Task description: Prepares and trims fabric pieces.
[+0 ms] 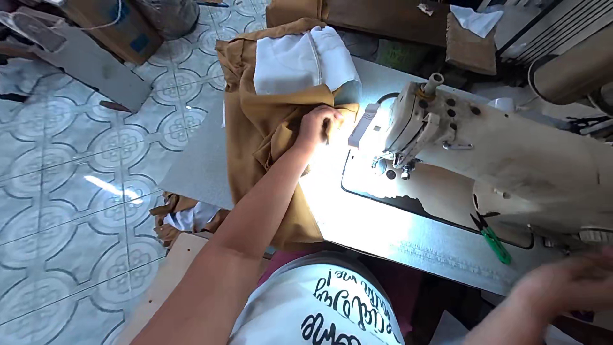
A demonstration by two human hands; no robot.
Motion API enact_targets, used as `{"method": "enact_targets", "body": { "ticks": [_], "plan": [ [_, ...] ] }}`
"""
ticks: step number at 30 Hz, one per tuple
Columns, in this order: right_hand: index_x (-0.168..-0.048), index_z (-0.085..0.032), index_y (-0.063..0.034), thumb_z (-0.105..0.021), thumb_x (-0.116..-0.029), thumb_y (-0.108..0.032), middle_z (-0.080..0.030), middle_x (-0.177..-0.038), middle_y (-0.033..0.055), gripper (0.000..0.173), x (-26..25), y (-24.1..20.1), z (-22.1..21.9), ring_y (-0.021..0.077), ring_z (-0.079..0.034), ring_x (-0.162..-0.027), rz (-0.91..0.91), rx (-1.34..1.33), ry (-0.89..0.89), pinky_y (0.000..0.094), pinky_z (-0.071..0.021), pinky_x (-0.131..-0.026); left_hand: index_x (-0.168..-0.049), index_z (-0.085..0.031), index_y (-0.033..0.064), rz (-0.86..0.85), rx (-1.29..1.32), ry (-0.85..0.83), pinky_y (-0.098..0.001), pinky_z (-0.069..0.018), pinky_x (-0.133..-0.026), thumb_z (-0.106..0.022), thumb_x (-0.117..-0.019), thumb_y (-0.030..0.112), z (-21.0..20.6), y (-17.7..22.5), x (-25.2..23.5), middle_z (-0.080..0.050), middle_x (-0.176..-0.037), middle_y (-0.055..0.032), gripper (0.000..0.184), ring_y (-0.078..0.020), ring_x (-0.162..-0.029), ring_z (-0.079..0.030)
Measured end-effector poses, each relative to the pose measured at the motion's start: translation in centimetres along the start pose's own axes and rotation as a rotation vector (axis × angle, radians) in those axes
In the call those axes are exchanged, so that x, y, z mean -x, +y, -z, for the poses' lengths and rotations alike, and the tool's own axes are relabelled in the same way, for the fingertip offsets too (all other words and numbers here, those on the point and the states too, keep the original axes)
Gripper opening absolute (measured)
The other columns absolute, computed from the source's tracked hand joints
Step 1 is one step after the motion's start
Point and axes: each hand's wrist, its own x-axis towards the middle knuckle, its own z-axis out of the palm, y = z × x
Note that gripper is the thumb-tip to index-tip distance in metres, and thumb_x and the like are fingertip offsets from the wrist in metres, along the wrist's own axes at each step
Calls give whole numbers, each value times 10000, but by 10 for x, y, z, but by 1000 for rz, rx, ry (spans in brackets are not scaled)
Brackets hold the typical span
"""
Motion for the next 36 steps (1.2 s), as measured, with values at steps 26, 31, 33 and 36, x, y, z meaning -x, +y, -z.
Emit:
{"method": "enact_targets", "body": {
  "ticks": [26,31,33,36],
  "plan": [
    [-1305,-670,-44,-549,-1057,-253,-730,-1025,219,347,105,-248,-155,396,-721,-941,283,-52,-894,564,-568,-831,-944,-698,-57,141,579,160,-317,-564,-902,-553,-900,-95,11,-1,15,-740,-1068,-116,156,-108,-980,-690],
    [-1266,-712,-67,-551,-1045,-214,-758,-1059,154,311,112,-207,-145,301,-746,-937,294,-90,-808,473,-595,-833,-817,-587,-15,245,615,198,-366,-531,-987,-470,-909,-40,12,1,9,-720,-1105,-138,151,-167,-1108,-669],
    [-1340,-687,-88,-577,-1015,-188,-747,-1064,174,358,113,-173,-125,324,-750,-823,399,-11,-668,473,-603,-683,-989,-629,-23,379,621,222,-346,-526,-1002,-492,-994,-6,15,27,-6,-727,-1145,-112,138,-137,-1118,-667],
    [-1429,-613,-69,-581,-1037,-213,-682,-1132,299,419,98,-124,-87,491,-694,-949,427,151,-610,602,-569,-734,-1121,-658,-17,382,712,302,-329,-563,-905,-607,-981,7,9,63,-43,-703,-1065,-94,151,-130,-1004,-666]
  ]
}}
